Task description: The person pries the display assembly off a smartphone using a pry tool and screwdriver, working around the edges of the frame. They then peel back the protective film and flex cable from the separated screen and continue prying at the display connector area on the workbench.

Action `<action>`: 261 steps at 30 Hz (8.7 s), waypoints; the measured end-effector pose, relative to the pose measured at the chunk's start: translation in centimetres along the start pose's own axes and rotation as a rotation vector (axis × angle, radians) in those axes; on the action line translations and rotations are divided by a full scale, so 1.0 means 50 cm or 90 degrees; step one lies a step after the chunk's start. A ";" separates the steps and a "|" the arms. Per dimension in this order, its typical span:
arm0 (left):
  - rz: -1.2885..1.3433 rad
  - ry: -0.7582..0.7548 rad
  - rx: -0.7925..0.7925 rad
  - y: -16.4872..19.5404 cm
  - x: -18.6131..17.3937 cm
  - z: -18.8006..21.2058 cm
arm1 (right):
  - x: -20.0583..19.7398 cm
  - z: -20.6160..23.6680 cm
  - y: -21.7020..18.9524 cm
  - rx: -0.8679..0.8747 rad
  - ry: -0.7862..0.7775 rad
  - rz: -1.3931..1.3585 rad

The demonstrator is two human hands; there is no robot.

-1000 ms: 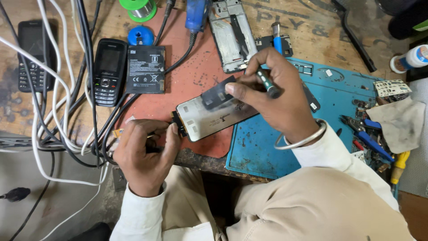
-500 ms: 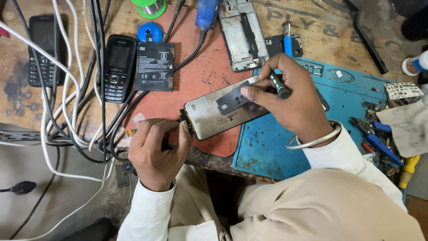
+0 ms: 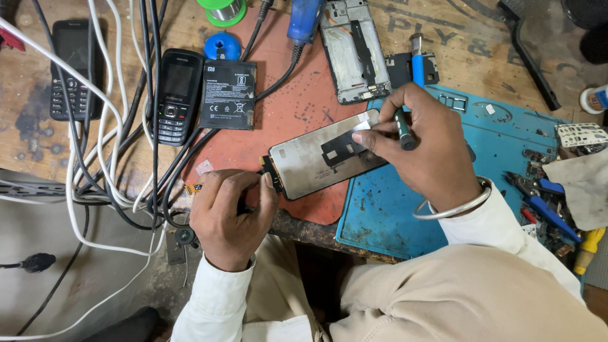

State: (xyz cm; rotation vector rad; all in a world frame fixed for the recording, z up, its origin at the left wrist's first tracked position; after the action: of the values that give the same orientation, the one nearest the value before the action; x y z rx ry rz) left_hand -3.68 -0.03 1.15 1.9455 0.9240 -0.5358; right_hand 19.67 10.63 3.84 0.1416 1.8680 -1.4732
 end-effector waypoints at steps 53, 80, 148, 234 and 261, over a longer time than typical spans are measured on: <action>-0.056 -0.044 -0.012 0.012 -0.002 -0.014 | 0.071 0.011 -0.055 -0.375 -0.352 0.009; -0.090 -0.088 -0.027 0.016 -0.008 0.007 | 0.049 -0.011 0.000 -0.108 -0.173 0.101; -0.154 -0.142 -0.039 0.013 0.014 0.019 | 0.040 -0.006 -0.031 -0.079 -0.126 0.107; -0.100 -0.189 -0.033 0.023 0.010 -0.015 | 0.014 -0.016 0.010 0.011 -0.183 -0.375; -0.076 -0.190 -0.023 0.021 0.007 -0.013 | 0.016 -0.009 -0.043 -0.180 -0.256 0.309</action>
State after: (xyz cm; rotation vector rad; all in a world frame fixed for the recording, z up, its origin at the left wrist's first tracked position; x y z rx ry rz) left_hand -2.64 0.35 1.80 1.7274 0.8535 -0.8468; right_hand 17.76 10.04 5.09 0.1388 1.5504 -0.8265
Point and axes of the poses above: each hand's wrist, its own z-axis away from the middle knuckle, its own x-axis out of the palm, y = z × x, the point moved 6 cm from there along -z, towards the middle knuckle, and after that the axes turned 13 degrees about -y, right-handed, at the moved point
